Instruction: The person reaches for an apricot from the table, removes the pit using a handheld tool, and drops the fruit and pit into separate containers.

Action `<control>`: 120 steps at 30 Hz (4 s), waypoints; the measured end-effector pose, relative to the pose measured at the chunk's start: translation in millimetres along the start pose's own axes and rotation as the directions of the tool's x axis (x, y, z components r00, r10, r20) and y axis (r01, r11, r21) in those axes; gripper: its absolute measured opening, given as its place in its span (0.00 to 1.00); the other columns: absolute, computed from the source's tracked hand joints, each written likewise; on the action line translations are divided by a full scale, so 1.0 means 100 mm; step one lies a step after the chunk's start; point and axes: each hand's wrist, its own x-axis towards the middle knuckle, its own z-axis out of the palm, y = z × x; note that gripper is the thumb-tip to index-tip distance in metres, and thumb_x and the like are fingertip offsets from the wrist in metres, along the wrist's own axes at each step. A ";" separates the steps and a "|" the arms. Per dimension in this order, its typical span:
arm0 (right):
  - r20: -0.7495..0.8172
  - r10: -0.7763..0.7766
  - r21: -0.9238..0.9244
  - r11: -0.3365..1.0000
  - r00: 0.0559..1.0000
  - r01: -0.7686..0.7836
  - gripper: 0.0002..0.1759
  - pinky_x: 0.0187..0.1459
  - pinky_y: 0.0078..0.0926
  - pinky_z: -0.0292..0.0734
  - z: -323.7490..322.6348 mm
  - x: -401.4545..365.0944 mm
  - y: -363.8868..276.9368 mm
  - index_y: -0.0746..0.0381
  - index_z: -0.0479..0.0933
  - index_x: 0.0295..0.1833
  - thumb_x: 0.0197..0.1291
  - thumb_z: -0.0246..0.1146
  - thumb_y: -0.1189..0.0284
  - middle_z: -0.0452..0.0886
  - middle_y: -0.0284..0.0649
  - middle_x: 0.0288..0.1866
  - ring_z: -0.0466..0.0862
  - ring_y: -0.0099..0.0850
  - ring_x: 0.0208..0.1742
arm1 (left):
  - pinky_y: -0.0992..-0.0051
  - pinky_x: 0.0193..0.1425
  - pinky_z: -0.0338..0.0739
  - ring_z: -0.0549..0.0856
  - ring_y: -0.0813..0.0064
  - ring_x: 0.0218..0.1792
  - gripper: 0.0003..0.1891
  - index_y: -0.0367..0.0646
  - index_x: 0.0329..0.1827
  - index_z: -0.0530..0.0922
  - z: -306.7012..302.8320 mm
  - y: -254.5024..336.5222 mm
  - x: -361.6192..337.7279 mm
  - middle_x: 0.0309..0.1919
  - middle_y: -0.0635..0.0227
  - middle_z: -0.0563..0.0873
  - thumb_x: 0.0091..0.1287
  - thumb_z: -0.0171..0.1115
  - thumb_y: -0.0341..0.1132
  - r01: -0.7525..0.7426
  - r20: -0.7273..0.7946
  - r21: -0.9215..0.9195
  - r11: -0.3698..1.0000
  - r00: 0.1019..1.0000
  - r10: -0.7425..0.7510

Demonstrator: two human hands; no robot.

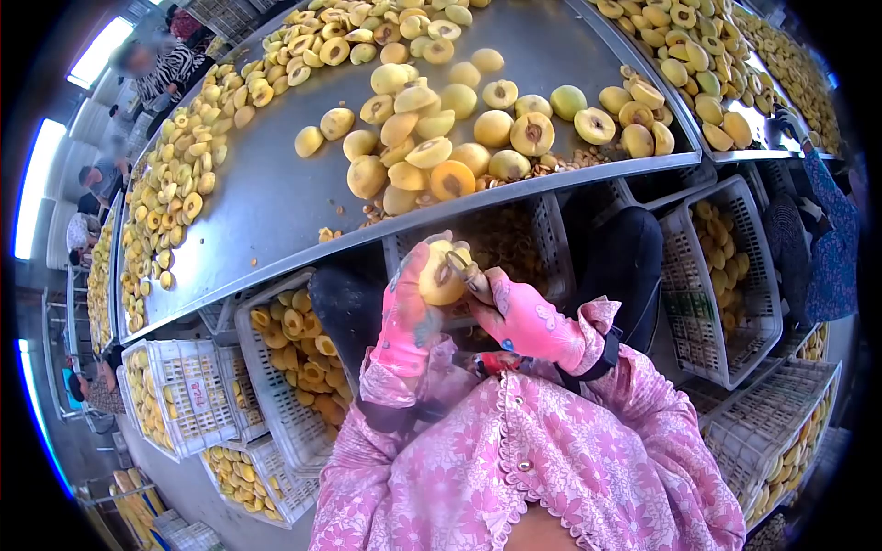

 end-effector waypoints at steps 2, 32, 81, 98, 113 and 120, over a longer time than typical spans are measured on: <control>-0.017 -0.058 -0.015 0.998 0.998 0.058 0.14 0.30 0.44 0.73 0.04 0.02 0.08 0.66 0.66 0.43 0.61 0.59 0.68 0.78 0.58 0.29 0.79 0.57 0.33 | 0.65 0.50 0.79 0.82 0.60 0.45 0.25 0.39 0.59 0.69 0.01 -0.02 0.01 0.50 0.54 0.79 0.68 0.55 0.48 -0.034 -0.006 0.038 0.999 0.999 0.035; 0.346 0.565 0.046 0.788 0.749 -0.614 0.27 0.39 0.34 0.70 0.12 0.22 0.33 0.65 0.72 0.38 0.71 0.35 0.56 0.77 0.41 0.28 0.76 0.37 0.31 | 0.81 0.38 0.76 0.82 0.80 0.33 0.13 0.33 0.45 0.80 -0.32 -0.33 0.26 0.35 0.66 0.84 0.65 0.63 0.35 -0.094 -0.194 0.591 0.801 0.947 0.255; 0.158 0.234 -0.015 0.972 0.959 -0.235 0.29 0.42 0.34 0.72 0.80 0.44 1.17 0.67 0.76 0.44 0.72 0.38 0.55 0.80 0.46 0.35 0.79 0.39 0.37 | 0.80 0.37 0.77 0.81 0.78 0.34 0.17 0.37 0.46 0.78 -0.79 -0.63 0.51 0.37 0.65 0.84 0.61 0.68 0.39 -0.177 -0.383 0.438 0.881 0.850 0.361; 0.238 0.185 -0.200 0.970 0.954 -0.138 0.29 0.44 0.37 0.72 0.94 0.45 1.00 0.68 0.76 0.44 0.72 0.35 0.57 0.81 0.50 0.36 0.81 0.45 0.42 | 0.80 0.30 0.76 0.81 0.77 0.28 0.18 0.38 0.46 0.77 -0.81 -0.63 0.45 0.35 0.66 0.83 0.57 0.71 0.36 -0.195 -0.501 0.337 0.921 0.791 0.351; 0.210 0.310 -0.242 0.935 0.927 -0.257 0.28 0.50 0.38 0.70 0.90 0.51 0.89 0.67 0.76 0.45 0.71 0.35 0.58 0.81 0.50 0.42 0.80 0.46 0.48 | 0.75 0.37 0.78 0.81 0.74 0.33 0.16 0.39 0.45 0.78 -0.91 -0.67 0.48 0.38 0.66 0.83 0.57 0.71 0.34 -0.265 -0.495 0.358 0.895 0.759 0.423; 0.245 0.128 -0.225 0.972 0.961 -0.072 0.19 0.37 0.38 0.77 1.06 0.48 1.00 0.69 0.72 0.44 0.56 0.62 0.65 0.81 0.55 0.35 0.83 0.48 0.41 | 0.76 0.37 0.78 0.82 0.75 0.36 0.16 0.38 0.45 0.78 -0.86 -0.65 0.45 0.36 0.66 0.83 0.58 0.71 0.37 -0.238 -0.506 0.406 0.882 0.745 0.434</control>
